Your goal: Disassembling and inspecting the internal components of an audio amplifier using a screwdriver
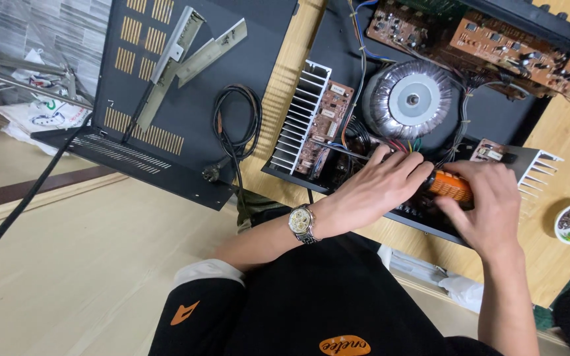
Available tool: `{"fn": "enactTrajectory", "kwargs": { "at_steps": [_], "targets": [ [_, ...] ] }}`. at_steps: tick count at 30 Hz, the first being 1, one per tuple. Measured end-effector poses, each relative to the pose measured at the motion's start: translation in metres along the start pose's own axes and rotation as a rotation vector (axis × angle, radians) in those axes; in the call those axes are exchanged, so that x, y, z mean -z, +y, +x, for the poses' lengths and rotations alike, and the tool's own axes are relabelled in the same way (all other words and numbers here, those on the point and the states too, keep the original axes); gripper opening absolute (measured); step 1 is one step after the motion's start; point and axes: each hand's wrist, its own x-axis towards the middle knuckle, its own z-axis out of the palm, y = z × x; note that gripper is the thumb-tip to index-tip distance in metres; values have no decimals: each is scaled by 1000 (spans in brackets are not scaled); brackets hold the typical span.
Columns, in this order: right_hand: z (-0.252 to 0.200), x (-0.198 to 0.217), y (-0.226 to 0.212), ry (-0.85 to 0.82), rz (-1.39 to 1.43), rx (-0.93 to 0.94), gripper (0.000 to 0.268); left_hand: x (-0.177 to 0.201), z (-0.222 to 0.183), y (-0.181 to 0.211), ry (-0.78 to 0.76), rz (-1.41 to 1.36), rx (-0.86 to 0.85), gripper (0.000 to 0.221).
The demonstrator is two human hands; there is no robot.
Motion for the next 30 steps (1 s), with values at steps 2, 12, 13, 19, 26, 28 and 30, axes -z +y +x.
{"fn": "enactTrajectory", "kwargs": {
  "at_steps": [2,12,13,19,26,28,30],
  "targets": [
    [-4,-1,3,-22,-22,-37,40,1,0,1,-7,-31,5,43],
    [-6,5,-1,48,122,-43,52,-15,4,-3,-81,-77,24,23],
    [-8,6,0,36,116,-109,57,-13,5,-3,-100,-117,33,26],
    [-24,-10,10,52,43,-183,22,-6,9,4,-125,-100,63,32],
    [-10,13,-14,192,270,-19,42,-17,10,6,11,5,62,10],
    [-20,7,-6,129,306,-285,35,-14,8,8,-68,-28,106,7],
    [-40,-12,20,67,161,-387,24,-12,9,9,-72,-17,110,8]
  ]
}}
